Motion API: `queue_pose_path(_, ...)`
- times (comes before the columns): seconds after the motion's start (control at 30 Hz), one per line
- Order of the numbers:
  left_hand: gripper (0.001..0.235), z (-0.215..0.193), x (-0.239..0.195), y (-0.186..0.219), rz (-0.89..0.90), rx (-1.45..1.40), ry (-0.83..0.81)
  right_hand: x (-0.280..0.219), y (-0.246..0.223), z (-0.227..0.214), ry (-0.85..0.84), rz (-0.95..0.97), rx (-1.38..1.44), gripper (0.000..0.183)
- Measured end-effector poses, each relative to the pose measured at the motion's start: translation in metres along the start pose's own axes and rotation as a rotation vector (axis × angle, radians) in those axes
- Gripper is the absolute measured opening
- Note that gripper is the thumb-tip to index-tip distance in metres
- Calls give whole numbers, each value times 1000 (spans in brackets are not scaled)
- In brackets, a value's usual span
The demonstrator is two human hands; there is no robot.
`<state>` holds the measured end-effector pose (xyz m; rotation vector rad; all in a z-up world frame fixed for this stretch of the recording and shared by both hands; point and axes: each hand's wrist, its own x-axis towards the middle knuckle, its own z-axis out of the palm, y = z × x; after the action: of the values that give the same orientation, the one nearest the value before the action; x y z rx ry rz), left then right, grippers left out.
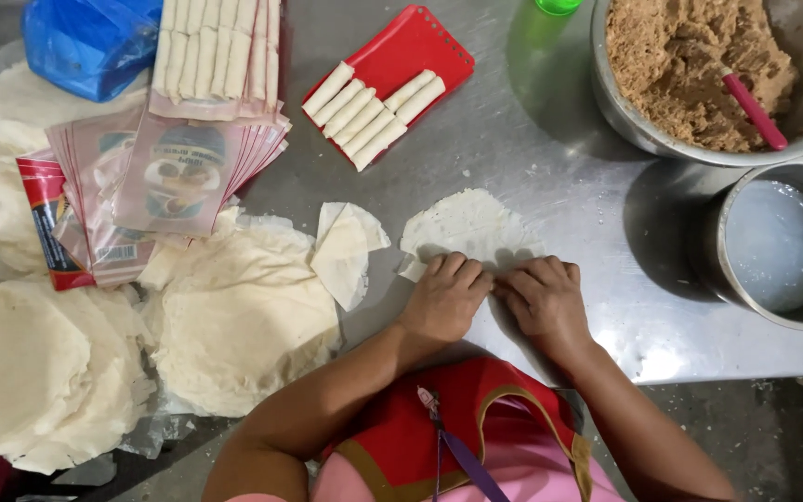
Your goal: The person is assembling spring rolls by placing filling on a wrapper and rolling it up on a stainless steel table.
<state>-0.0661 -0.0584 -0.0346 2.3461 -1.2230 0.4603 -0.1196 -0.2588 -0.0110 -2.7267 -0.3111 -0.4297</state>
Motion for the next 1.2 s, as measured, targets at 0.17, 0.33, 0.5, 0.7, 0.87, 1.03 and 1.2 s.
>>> queue_pose_path(0.17, 54, -72, 28, 32, -173, -107, -474, 2, 7, 14, 30, 40, -31, 14)
queue_pose_path(0.33, 48, -39, 16, 23, -196, -119, -372, 1, -10, -9, 60, 7, -55, 13)
queue_pose_path(0.5, 25, -1, 10, 0, -200, -146, -66, -16, -19, -26, 82, 62, 62, 21)
queue_pose_path(0.7, 14, -1, 7, -4, -185, -201, -17, -8, -6, 9, 202, 82, 168, 23)
queue_pose_path(0.87, 22, -50, -11, -17, -212, -348, 114, 19, -18, 12, 180, -20, 210, 21)
queue_pose_path(1.03, 29, -86, -38, 7, -883, -1231, 154, 22, -16, 18, 152, -47, 241, 18)
queue_pose_path(1.2, 41, -90, -33, 13, -943, -1327, 204, 19, -6, 18, 103, 22, 403, 20)
